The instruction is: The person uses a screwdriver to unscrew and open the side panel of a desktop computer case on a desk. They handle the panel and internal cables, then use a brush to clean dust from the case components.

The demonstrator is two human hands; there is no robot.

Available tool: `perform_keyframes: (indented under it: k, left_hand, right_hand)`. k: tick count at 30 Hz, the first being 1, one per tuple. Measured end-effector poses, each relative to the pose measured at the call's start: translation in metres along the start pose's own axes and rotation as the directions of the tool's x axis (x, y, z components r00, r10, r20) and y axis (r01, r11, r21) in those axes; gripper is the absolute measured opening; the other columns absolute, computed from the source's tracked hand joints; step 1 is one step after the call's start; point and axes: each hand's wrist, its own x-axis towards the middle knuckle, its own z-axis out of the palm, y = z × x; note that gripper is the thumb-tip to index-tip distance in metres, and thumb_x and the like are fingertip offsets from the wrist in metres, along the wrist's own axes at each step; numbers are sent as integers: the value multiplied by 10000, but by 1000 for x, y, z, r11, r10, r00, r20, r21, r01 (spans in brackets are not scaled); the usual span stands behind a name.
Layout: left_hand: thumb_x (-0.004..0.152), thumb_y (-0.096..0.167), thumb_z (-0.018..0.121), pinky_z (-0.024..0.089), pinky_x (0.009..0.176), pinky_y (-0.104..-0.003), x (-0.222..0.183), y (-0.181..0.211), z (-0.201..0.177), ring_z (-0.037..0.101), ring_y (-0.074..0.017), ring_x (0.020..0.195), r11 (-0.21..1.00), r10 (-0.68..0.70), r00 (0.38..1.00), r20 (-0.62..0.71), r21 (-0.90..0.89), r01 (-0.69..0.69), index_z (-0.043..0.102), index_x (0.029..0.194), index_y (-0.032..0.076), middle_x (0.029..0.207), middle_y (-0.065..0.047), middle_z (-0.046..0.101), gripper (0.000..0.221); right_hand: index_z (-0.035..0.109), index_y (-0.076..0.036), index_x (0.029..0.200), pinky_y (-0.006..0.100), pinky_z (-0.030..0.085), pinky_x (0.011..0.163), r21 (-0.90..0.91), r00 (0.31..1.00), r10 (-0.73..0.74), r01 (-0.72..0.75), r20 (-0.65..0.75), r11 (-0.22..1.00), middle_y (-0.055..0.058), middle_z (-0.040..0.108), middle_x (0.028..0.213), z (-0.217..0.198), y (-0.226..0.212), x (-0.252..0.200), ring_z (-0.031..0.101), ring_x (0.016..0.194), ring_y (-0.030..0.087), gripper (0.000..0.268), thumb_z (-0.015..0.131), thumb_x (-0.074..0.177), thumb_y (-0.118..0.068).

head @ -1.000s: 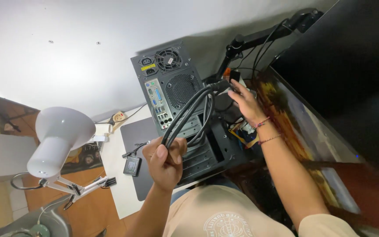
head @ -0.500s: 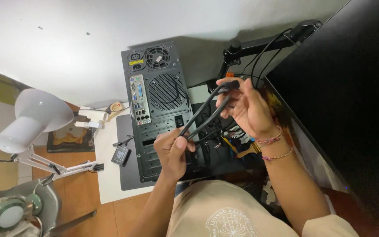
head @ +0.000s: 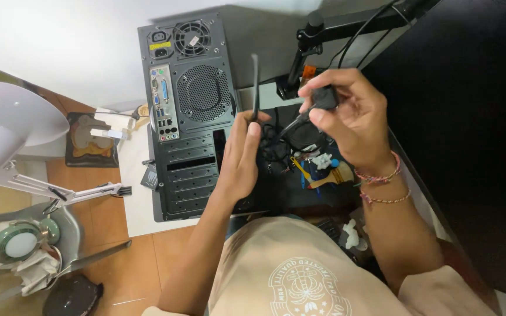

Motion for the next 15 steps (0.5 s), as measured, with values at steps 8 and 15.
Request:
perform_keyframes:
  k: [8,15]
  left_hand:
    - [1079,197,619,458,1129,-403,4,17,14,526,-296,1308,943,219,976,12,253,-215,356,1589,14,1479,-204,493,602]
    - [1005,155,668,539,927,-287,23,-10,30,649,-159,924,991,-38,953,299,-112,75,330,1596,43,1120,-88,707,690]
  right_hand:
    - [574,13,1339,346,613,1043,-71,983,163,-157,83,985,138,640,1349,-2,4,-13,685,1205,218,385,682,976,78]
    - [618,-38,1301,320,589,1049,-320,982,142,-96,123,942,110,685,1376,-7,14,-21,701,1232,175,323,712,994,-3]
